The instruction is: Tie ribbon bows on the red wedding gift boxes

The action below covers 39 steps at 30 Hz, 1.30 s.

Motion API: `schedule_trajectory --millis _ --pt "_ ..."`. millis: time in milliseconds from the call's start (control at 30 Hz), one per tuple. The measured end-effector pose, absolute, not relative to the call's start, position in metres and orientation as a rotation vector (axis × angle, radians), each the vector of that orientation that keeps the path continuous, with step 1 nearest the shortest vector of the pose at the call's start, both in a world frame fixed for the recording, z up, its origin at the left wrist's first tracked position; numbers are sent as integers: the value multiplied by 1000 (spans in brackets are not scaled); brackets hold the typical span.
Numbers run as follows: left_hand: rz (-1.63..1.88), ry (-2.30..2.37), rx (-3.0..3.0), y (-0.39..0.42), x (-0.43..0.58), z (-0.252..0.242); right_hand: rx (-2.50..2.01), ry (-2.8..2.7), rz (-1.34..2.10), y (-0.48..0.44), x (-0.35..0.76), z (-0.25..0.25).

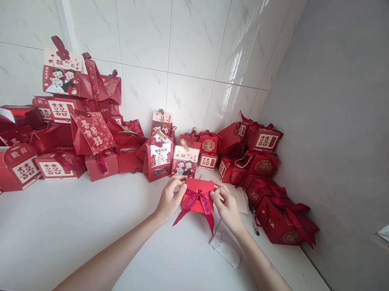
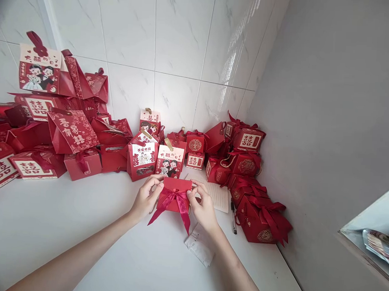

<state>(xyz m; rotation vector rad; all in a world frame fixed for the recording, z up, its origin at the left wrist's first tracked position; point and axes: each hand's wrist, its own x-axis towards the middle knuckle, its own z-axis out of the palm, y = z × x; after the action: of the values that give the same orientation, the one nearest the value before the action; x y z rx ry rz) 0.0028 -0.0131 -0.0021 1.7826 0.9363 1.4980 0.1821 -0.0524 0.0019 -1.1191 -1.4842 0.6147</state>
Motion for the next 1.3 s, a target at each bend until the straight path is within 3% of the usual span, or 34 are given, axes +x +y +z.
schedule_trajectory --millis 1300 --pt "1536 910 1977 -6 0 -10 -1110 -1493 572 -50 184 0"
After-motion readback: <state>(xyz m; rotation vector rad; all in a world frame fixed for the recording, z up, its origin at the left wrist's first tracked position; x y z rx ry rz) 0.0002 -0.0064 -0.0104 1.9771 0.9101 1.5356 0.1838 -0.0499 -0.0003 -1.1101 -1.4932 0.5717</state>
